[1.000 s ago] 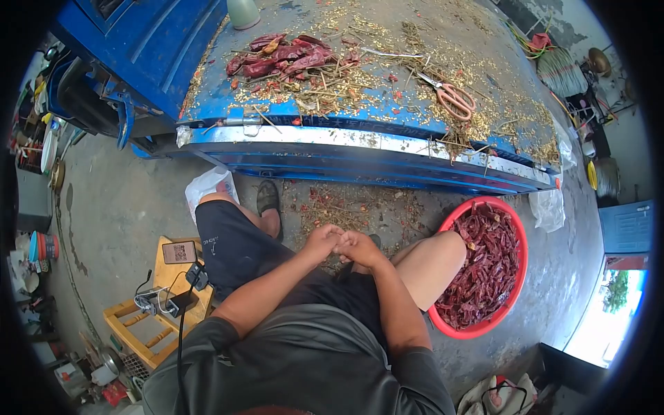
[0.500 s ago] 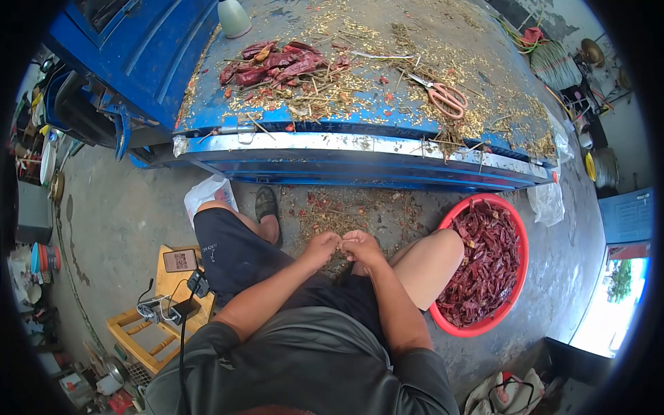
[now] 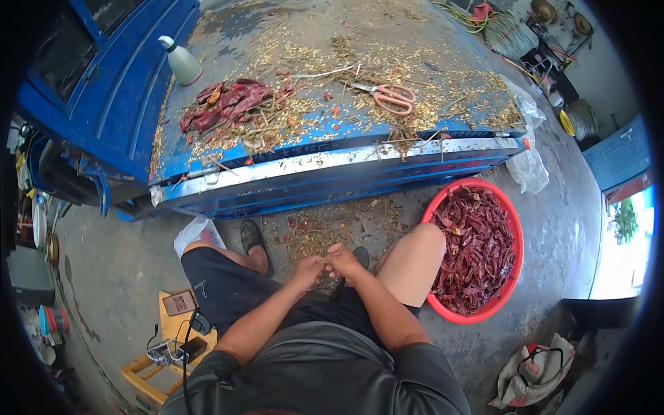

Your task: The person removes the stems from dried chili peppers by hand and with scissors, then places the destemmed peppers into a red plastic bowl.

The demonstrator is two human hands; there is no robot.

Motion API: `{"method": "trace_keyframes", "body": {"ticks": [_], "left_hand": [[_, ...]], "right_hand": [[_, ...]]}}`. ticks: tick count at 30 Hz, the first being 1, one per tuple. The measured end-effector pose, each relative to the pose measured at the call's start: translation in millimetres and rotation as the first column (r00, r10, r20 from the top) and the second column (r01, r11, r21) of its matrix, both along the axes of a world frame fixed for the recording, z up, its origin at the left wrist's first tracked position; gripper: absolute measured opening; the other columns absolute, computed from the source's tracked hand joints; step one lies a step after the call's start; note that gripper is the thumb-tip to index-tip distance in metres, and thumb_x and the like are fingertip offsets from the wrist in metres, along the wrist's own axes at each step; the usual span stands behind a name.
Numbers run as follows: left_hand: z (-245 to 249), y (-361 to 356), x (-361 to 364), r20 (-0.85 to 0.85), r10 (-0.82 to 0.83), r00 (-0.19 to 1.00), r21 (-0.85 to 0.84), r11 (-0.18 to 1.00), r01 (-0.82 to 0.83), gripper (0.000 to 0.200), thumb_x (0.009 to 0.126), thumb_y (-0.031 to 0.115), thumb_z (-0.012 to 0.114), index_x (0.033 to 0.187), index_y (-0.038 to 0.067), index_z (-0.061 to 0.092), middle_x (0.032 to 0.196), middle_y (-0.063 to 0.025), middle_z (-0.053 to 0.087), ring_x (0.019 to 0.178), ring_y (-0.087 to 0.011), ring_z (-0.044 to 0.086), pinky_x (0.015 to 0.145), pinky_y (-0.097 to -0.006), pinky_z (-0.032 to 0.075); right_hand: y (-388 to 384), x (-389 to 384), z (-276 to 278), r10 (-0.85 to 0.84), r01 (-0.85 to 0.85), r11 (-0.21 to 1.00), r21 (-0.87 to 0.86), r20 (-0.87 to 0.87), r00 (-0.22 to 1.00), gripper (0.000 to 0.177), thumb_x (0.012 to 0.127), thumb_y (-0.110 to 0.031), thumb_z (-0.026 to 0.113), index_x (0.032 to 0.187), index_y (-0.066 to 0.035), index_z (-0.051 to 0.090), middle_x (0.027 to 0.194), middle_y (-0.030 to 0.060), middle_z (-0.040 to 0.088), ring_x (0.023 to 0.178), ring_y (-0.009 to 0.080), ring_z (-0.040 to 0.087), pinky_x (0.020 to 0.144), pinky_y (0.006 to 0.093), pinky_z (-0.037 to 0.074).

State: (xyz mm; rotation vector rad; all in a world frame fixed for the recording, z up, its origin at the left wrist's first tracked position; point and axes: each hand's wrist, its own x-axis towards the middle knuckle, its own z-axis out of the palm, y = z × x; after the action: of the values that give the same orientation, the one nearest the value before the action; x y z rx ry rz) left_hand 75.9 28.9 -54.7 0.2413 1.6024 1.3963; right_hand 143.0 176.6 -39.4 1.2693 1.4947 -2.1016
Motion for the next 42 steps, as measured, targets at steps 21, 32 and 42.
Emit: {"method": "trace_keyframes", "body": {"ticks": [21,32,42], "left_hand": [[1.8,0.4,-5.5,0.131,-0.009,0.991,-0.079,0.997,0.02,0.019,0.1,0.02,0.054,0.096,0.007,0.067,0.066,0.0037,0.053,0.052,-0.0056,0.045,0.045,-0.0238,0.033],[23.0,9.9,-10.3,0.2,0.041,0.979,-0.049,0.998,-0.031,0.021,0.099,0.022,0.054,0.102,0.005,0.067,0.068,0.0036,0.051,0.056,-0.0073,0.045,0.051,-0.0231,0.034],[25.5,5.3,-16.6,0.207,0.141,0.968,-0.083,0.989,-0.126,0.014,0.097,0.02,0.057,0.097,0.009,0.066,0.065,0.004,0.05,0.049,-0.0065,0.043,0.041,-0.0246,0.031]], "right_hand": [[5.3,0.4,18.5,0.122,-0.122,0.989,0.078,0.004,0.993,0.066,0.092,-0.028,0.067,0.147,-0.007,0.037,0.115,0.0151,0.059,0.092,0.0229,0.067,0.07,0.0356,0.058],[174.5,-82.6,273.7,0.322,0.407,-0.189,0.894,-0.335,0.886,0.023,0.084,-0.011,0.071,0.104,-0.002,0.065,0.097,0.014,0.066,0.093,0.0316,0.063,0.083,0.0412,0.049],[283.2,-174.9,270.2,0.129,-0.57,-0.293,0.767,0.623,0.771,0.022,0.077,-0.023,0.068,0.095,-0.011,0.072,0.098,0.0168,0.071,0.095,0.0336,0.069,0.081,0.0441,0.054]]}}
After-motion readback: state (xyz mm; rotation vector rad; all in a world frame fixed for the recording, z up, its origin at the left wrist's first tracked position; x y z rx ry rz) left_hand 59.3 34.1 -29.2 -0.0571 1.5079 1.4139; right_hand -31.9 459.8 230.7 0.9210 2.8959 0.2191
